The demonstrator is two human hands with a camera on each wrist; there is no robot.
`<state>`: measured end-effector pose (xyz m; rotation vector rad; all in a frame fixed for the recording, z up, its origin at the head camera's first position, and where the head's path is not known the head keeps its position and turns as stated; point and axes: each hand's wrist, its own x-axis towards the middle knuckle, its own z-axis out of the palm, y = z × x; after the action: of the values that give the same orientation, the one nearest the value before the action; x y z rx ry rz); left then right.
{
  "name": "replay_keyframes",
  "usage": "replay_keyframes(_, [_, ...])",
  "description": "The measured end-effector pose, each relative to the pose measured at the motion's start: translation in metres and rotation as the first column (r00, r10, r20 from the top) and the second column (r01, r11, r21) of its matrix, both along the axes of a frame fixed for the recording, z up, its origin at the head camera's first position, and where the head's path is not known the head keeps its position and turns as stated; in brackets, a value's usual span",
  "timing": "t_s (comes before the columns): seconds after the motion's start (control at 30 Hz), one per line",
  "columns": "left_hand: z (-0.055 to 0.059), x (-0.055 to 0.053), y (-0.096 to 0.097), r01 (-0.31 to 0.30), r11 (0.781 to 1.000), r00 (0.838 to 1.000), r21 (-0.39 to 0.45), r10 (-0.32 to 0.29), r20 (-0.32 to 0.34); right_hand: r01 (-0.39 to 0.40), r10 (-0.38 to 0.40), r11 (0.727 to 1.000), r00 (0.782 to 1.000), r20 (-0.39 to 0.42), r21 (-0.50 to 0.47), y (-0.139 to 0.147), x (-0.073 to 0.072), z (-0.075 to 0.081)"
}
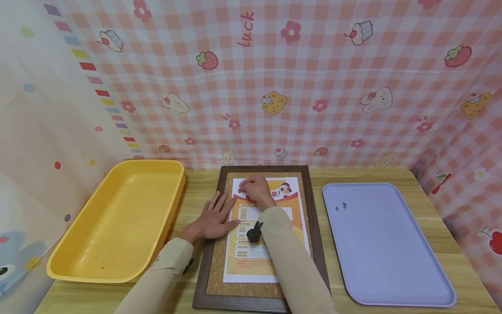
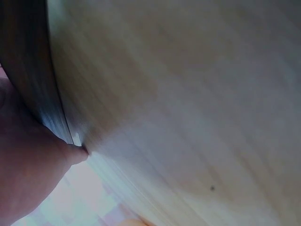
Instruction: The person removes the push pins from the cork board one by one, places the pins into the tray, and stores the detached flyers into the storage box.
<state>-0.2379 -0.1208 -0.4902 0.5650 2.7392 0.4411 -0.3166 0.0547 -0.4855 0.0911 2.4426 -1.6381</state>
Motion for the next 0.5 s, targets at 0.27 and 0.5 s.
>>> replay_keyframes(0.27, [0.0011, 0.0010, 0.0002, -0.002, 1.000, 1.000, 0.000, 0.002, 0.015, 0.010, -0.008, 0.998, 1.000, 0.021, -0.067, 0.0030, 0.0022, 0.0032])
replay_keyframes(0.5, [0.0009, -0.0009, 0.0005, -0.002, 1.000, 1.000, -0.009, 0.002, 0.020, 0.007, -0.003, 0.995, 0.999, 0.034, -0.104, 0.0049, 0.0038, 0.0067])
